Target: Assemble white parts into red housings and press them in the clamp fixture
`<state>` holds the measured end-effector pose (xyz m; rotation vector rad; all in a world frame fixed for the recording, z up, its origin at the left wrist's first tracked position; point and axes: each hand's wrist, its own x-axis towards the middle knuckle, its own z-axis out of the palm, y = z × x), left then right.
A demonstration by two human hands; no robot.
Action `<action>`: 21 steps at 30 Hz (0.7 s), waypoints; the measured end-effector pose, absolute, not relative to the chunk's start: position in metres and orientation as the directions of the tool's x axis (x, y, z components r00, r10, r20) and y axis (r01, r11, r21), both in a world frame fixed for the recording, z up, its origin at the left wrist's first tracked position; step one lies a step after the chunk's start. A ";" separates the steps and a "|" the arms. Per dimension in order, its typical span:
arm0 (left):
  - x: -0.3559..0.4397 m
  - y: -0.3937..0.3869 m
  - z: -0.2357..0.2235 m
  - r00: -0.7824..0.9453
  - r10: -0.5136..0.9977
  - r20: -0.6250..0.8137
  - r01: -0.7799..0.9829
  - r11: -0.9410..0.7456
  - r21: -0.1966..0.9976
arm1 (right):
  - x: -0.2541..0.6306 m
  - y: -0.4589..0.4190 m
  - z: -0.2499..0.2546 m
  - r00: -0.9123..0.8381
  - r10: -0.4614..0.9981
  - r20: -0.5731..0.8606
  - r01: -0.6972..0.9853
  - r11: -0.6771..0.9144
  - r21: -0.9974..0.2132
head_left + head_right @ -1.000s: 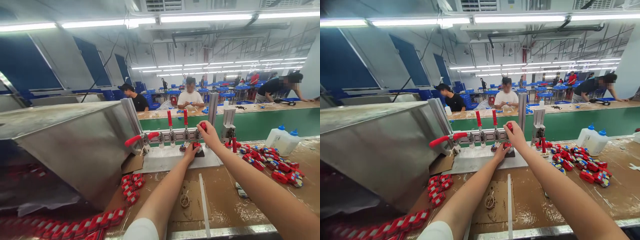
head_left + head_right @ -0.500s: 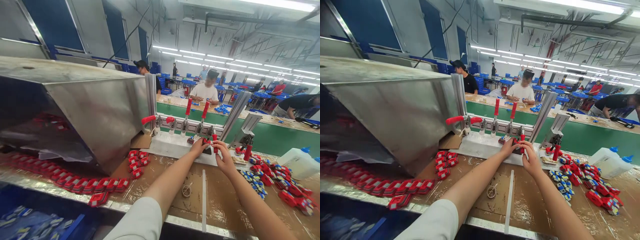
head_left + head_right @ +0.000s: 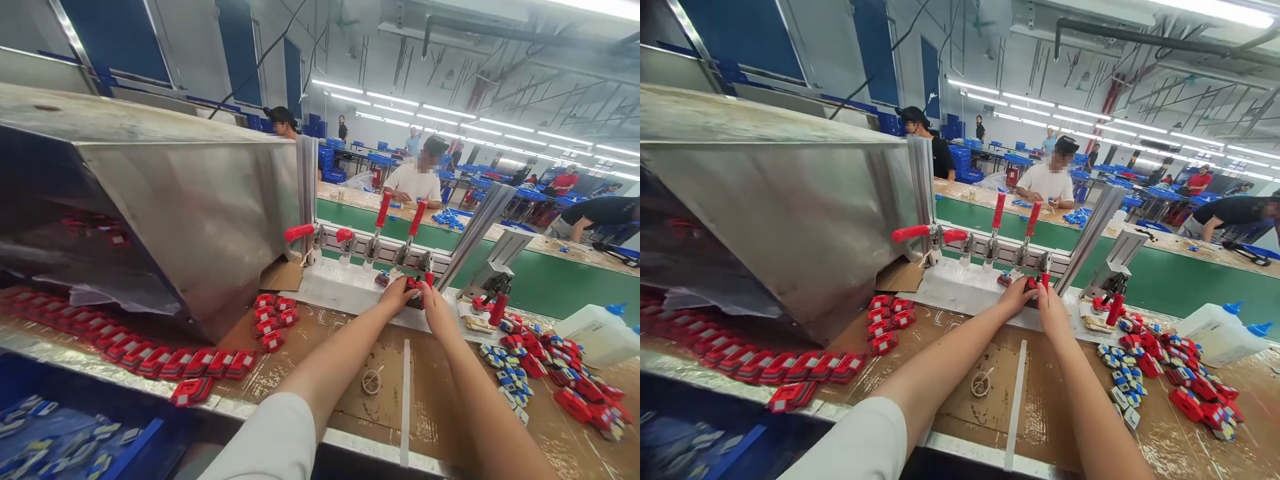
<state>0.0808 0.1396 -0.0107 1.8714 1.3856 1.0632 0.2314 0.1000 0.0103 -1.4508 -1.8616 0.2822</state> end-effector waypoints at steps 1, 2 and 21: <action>0.076 0.134 -0.009 0.146 0.953 0.267 0.511 -0.303 0.804 | 0.230 0.103 0.005 -0.093 0.885 0.456 0.782 0.348 -0.517; 0.069 0.126 -0.008 0.144 0.950 0.277 0.532 -0.310 0.788 | 0.229 0.106 0.001 -0.108 0.866 0.488 0.818 0.357 -0.451; 0.003 0.060 0.031 0.300 0.931 0.208 0.824 -0.363 0.435 | 0.220 0.007 0.034 0.011 0.819 0.574 0.661 0.425 -0.618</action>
